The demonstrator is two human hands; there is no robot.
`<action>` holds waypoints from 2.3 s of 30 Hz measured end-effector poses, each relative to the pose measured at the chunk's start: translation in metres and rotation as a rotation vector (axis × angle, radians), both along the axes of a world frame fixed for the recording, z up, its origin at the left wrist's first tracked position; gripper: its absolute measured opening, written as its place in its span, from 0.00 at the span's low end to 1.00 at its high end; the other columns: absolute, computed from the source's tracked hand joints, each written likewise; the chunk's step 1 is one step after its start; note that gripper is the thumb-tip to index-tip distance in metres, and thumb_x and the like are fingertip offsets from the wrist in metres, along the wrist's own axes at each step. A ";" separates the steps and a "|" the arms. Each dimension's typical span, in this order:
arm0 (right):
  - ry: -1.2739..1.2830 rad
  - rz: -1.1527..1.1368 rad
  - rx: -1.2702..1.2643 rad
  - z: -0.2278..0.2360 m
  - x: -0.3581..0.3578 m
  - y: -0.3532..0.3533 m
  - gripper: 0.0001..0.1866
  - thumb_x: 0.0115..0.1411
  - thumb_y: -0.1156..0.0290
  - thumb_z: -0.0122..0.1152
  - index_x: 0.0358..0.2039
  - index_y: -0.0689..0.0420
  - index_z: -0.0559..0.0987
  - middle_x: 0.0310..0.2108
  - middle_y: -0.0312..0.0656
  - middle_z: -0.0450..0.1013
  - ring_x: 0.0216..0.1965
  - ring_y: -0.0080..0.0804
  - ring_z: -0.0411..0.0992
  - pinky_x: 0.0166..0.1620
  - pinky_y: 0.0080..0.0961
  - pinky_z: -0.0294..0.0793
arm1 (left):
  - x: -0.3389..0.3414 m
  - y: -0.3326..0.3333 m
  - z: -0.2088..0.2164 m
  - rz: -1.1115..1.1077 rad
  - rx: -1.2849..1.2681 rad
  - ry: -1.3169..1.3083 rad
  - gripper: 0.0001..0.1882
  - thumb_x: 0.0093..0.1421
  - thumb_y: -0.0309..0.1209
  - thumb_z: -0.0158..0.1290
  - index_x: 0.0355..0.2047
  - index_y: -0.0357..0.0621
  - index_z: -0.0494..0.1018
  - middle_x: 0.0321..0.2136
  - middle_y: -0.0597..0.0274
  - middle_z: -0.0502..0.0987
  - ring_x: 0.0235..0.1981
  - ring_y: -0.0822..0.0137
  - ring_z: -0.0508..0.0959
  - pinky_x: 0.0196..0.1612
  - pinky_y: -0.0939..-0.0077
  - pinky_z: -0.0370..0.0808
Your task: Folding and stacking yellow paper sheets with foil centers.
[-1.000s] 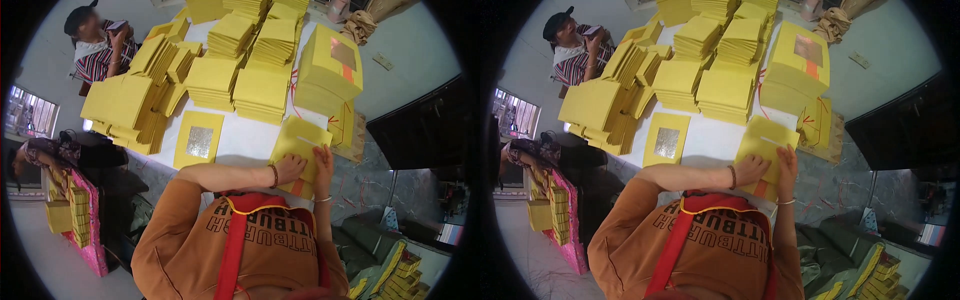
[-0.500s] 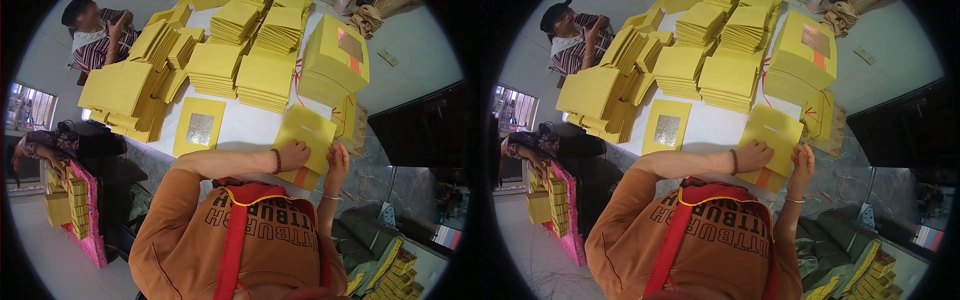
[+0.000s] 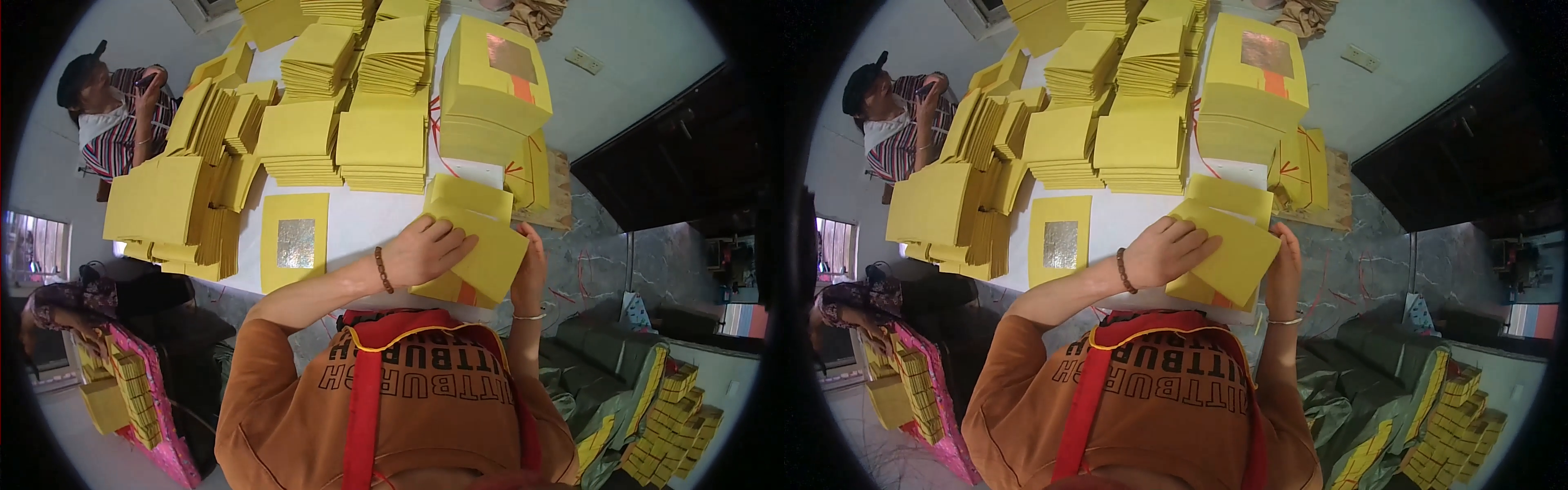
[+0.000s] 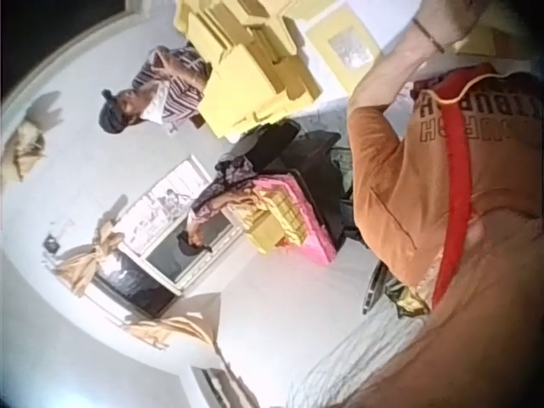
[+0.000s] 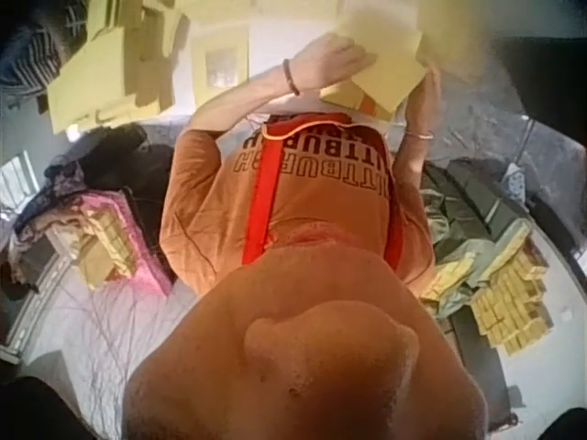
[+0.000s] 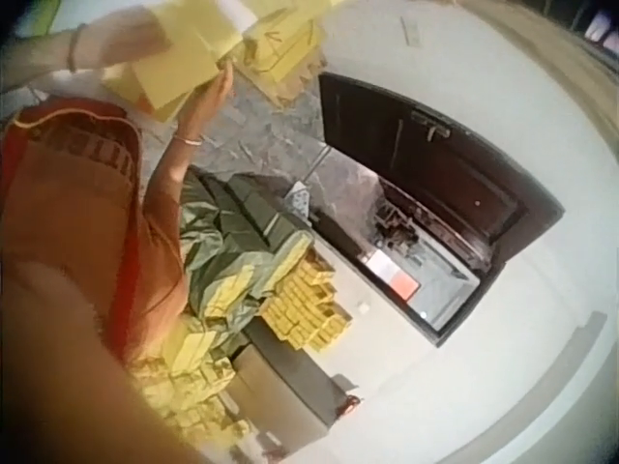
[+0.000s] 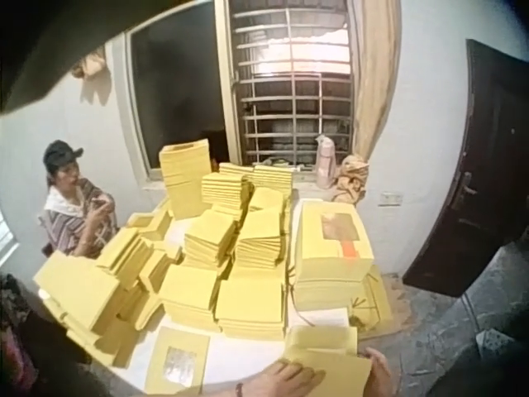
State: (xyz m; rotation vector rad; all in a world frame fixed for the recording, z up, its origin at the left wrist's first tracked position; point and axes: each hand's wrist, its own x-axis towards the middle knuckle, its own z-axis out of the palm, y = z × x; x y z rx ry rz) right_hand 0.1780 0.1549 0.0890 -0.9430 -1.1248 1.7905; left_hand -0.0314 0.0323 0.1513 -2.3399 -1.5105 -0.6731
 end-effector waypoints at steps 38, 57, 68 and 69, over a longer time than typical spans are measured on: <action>0.252 0.010 -0.227 0.003 0.004 0.003 0.23 0.62 0.66 0.47 0.56 0.55 0.59 0.52 0.47 0.63 0.49 0.35 0.66 0.48 0.29 0.69 | 0.025 0.003 -0.033 0.153 -0.030 -0.028 0.24 0.44 0.30 0.47 0.45 0.38 0.68 0.31 0.63 0.68 0.28 0.68 0.66 0.28 0.74 0.62; 0.352 0.146 -0.553 0.018 0.000 -0.027 0.20 0.62 0.64 0.47 0.53 0.57 0.64 0.47 0.40 0.68 0.47 0.30 0.68 0.47 0.26 0.69 | 0.033 0.008 -0.026 0.230 -0.047 0.036 0.25 0.44 0.27 0.48 0.46 0.41 0.69 0.33 0.65 0.69 0.29 0.68 0.65 0.29 0.74 0.61; 0.253 0.025 -0.266 0.022 -0.026 -0.036 0.20 0.60 0.74 0.48 0.53 0.60 0.62 0.48 0.41 0.67 0.48 0.31 0.68 0.47 0.28 0.72 | 0.006 -0.001 -0.021 0.570 -0.056 -1.014 0.34 0.56 0.36 0.49 0.59 0.40 0.49 0.55 0.48 0.59 0.49 0.63 0.67 0.46 0.73 0.64; 0.265 -0.025 -0.250 0.022 -0.034 -0.038 0.20 0.60 0.74 0.48 0.53 0.60 0.62 0.48 0.41 0.66 0.49 0.31 0.67 0.48 0.27 0.71 | 0.004 -0.004 -0.024 0.359 -0.212 -1.761 0.33 0.60 0.35 0.46 0.60 0.39 0.44 0.54 0.45 0.58 0.47 0.64 0.67 0.47 0.74 0.65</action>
